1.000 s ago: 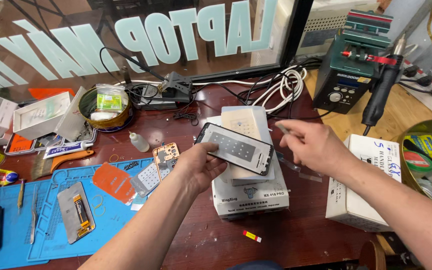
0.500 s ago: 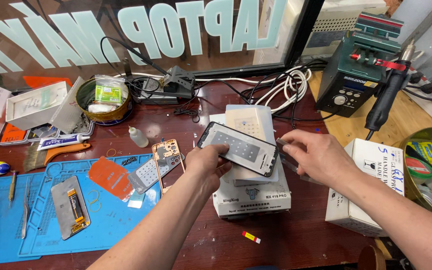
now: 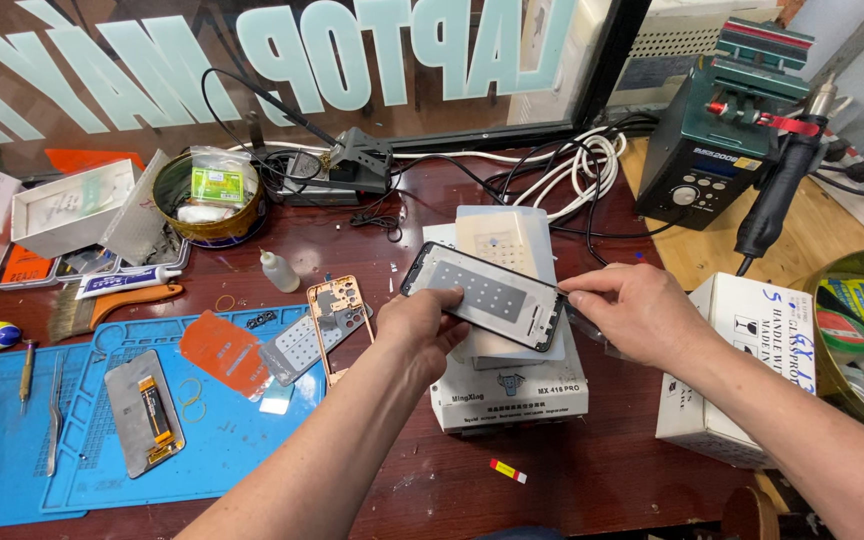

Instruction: The person disassembles a smartphone by prying open the case with a metal tool, removes the back cover, and separates the screen assembly from the chassis. They then clean the back of the screen assembly with a cloth and apply adhesive to the frame.

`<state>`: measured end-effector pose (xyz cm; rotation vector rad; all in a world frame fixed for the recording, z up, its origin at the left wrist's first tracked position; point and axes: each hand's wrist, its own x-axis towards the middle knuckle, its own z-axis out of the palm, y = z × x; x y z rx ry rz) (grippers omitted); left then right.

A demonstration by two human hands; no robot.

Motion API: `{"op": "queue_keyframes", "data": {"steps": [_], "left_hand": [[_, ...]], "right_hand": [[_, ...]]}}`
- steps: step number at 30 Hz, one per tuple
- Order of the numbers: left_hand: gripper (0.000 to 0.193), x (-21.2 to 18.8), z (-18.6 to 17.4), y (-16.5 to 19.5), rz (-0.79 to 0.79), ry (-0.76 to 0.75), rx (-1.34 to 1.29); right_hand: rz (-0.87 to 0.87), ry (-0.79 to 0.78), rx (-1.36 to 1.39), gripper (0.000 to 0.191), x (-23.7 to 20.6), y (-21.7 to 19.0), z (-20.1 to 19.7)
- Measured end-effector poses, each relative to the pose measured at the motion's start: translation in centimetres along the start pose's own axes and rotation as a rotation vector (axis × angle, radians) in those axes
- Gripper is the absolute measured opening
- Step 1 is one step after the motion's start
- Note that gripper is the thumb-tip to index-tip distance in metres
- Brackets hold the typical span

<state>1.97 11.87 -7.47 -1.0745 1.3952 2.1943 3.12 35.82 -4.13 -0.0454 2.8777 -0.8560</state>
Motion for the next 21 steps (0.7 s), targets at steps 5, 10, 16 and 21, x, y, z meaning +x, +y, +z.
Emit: {"op": "queue_keyframes", "data": {"steps": [5,10,16,21], "left_hand": [[0.017,0.3,0.0,0.0,0.041,-0.007,0.052],[0.016,1.0,0.0,-0.2,0.059,-0.033,0.073],[0.016,1.3,0.0,-0.1,0.068,-0.009,0.061],[0.016,1.2,0.2,-0.1,0.056,0.027,0.018]], "right_hand": [[0.045,-0.001,0.005,0.025,0.0,-0.5,0.2],[-0.013,0.018,-0.062,0.022,0.4,-1.1,0.3],[-0.158,0.032,-0.098,0.025,2.6,-3.9,1.4],[-0.121,-0.012,-0.175,0.025,2.5,-3.4,0.5]]}}
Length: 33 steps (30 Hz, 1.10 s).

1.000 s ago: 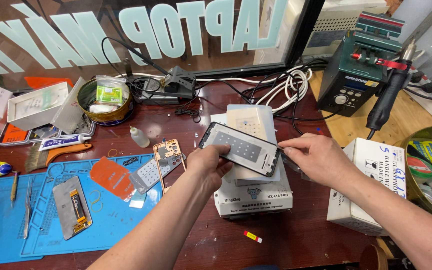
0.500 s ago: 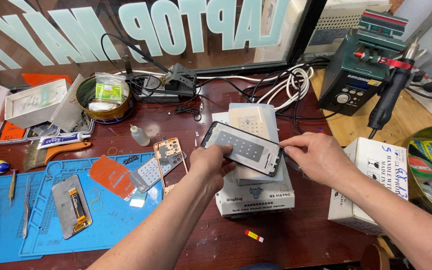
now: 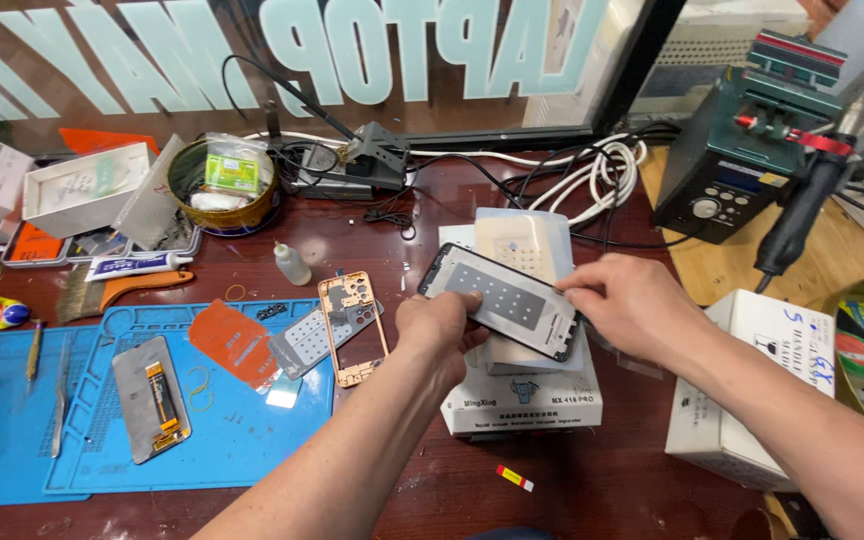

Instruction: The person disassembles a smartphone by prying open the case with a metal tool, removes the back cover, and separates the screen assembly from the chassis. They then clean the back of the screen assembly with a cloth and apply adhesive to the frame.

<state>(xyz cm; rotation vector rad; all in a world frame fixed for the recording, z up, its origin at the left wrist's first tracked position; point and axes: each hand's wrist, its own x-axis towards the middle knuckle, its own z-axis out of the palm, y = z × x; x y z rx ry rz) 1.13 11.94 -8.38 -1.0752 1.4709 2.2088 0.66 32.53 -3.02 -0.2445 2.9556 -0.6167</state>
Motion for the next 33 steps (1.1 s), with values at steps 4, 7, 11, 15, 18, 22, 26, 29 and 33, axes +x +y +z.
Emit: {"op": "queue_keyframes", "data": {"steps": [4,7,11,15,18,22,26,29,33], "left_hand": [[0.018,-0.2,-0.2,0.3,-0.001,-0.008,0.016],[0.018,-0.4,-0.3,0.5,0.011,-0.007,0.020],[0.019,-0.2,-0.5,0.6,-0.007,-0.015,0.001],[0.018,0.1,-0.7,0.6,-0.025,-0.045,-0.020],[0.016,0.2,-0.7,0.6,-0.017,-0.050,-0.017],[0.018,0.2,-0.7,0.7,-0.008,-0.032,-0.019],[0.018,0.4,-0.8,0.8,-0.023,-0.038,-0.026],[0.017,0.4,-0.7,0.8,-0.030,-0.056,-0.049],[0.015,0.1,-0.8,1.1,-0.011,-0.041,-0.027]], "right_hand": [[0.026,0.002,-0.002,0.023,0.5,-0.9,0.1],[-0.015,0.004,0.023,0.025,2.7,-3.6,1.3],[-0.080,0.024,0.051,0.025,3.4,-4.6,2.0],[-0.078,0.045,-0.051,0.024,1.2,-1.8,0.7],[-0.109,0.077,-0.014,0.023,1.3,-1.8,0.7],[-0.122,0.053,0.063,0.023,4.5,-5.6,2.2],[-0.140,0.018,0.064,0.023,6.0,-7.2,3.0],[-0.166,0.048,0.005,0.024,4.6,-5.3,2.0],[-0.110,0.037,-0.061,0.024,3.7,-5.1,1.3]]}}
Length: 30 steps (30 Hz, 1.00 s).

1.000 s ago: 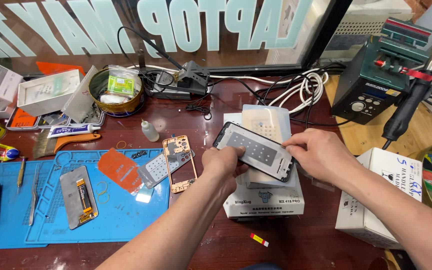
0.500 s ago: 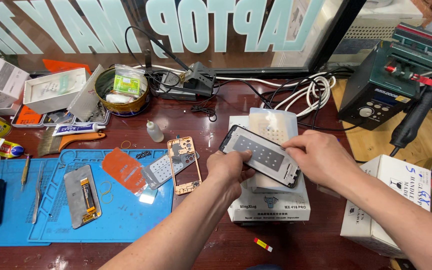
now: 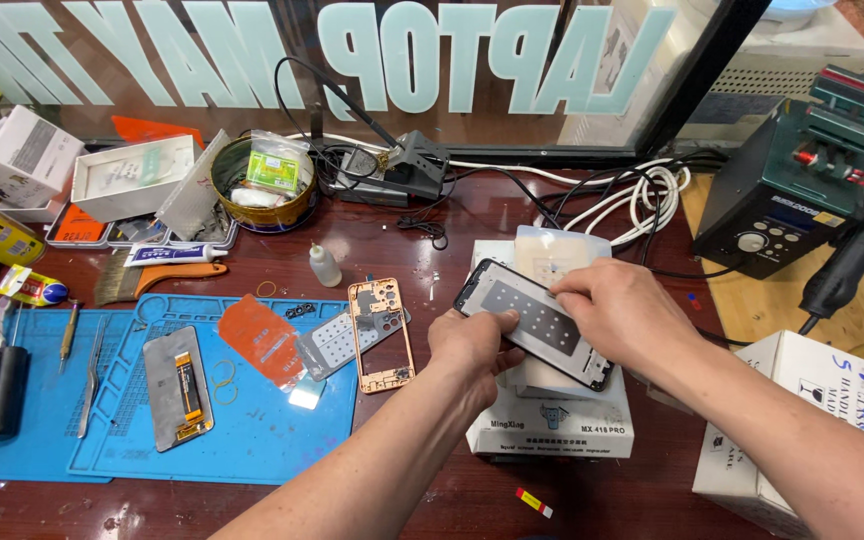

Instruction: The person disassembles a smartphone by prying open the case with a metal tool, removes the back cover, and separates the screen assembly from the chassis. They then clean the back of the screen assembly with a cloth and apply adhesive to the frame.

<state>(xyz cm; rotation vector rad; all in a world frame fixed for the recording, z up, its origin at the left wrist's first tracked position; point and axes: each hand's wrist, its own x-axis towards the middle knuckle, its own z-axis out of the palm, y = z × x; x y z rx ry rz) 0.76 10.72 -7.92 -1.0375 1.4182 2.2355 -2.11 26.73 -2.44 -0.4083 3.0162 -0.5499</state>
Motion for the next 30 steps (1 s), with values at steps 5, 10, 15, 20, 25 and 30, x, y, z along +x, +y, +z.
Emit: {"op": "queue_keyframes", "data": {"steps": [5,10,15,20,25,30], "left_hand": [[0.015,-0.3,-0.1,0.3,-0.013,0.003,-0.005],[0.014,0.0,-0.1,0.1,-0.025,-0.021,-0.003],[0.014,0.1,-0.1,0.1,-0.022,-0.017,-0.005],[0.016,0.0,-0.2,0.1,-0.018,-0.014,0.001],[0.016,0.3,-0.3,0.0,-0.024,-0.054,-0.009],[0.015,-0.1,-0.3,0.1,-0.041,-0.054,0.027]], "right_hand": [[-0.004,-0.028,0.066,0.023,3.8,-4.5,1.5],[-0.017,0.007,0.067,0.023,2.3,-2.9,1.2],[0.055,-0.015,0.016,0.023,0.6,-1.2,0.4],[0.029,-0.024,0.076,0.021,3.9,-4.9,1.6],[-0.003,-0.002,0.071,0.021,1.8,-3.3,0.9],[0.106,0.007,0.008,0.025,-4.2,2.1,-1.6]]}}
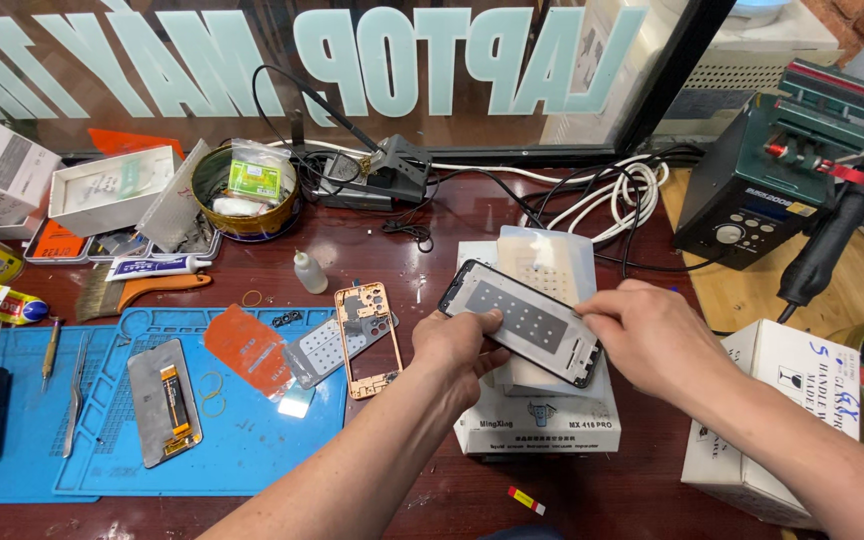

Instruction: The person disassembles a smartphone by prying open the case with a metal tool, removes the back cover, and separates the screen assembly from the chassis. They then clean the back of the screen assembly with a cloth and apply adhesive to the frame.

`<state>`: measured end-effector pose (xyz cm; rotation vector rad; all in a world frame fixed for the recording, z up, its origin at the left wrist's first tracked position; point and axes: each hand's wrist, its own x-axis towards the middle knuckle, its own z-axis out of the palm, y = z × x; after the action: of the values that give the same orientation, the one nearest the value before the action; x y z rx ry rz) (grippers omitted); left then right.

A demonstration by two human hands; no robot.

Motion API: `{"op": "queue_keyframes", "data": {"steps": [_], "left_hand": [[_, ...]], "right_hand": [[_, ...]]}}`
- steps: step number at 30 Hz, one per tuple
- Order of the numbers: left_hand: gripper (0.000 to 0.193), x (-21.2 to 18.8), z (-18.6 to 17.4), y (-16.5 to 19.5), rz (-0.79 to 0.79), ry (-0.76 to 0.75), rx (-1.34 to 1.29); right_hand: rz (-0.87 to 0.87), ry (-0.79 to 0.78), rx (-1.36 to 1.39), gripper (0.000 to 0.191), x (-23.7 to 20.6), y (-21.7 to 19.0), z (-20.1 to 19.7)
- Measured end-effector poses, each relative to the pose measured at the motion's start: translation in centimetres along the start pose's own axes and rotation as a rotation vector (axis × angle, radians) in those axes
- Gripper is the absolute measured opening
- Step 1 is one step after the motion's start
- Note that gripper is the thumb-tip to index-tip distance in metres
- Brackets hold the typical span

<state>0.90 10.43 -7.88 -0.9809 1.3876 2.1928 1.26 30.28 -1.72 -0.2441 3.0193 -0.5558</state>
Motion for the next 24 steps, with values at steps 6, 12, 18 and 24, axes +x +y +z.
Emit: {"op": "queue_keyframes", "data": {"steps": [6,12,18,24], "left_hand": [[0.016,-0.5,0.2,0.3,-0.017,0.024,-0.002],[0.016,0.0,0.2,0.0,-0.003,0.018,-0.022],[0.014,-0.3,0.2,0.1,-0.009,0.021,-0.003],[0.015,-0.8,0.3,0.4,-0.010,0.031,-0.013]], "right_hand": [[-0.061,0.026,0.059,0.023,2.7,-2.8,1.5],[-0.005,-0.041,0.134,0.022,6.2,-7.2,3.2],[-0.039,0.025,0.039,0.024,1.0,-1.4,0.8],[-0.043,0.023,0.058,0.024,2.2,-2.7,1.1]]}}
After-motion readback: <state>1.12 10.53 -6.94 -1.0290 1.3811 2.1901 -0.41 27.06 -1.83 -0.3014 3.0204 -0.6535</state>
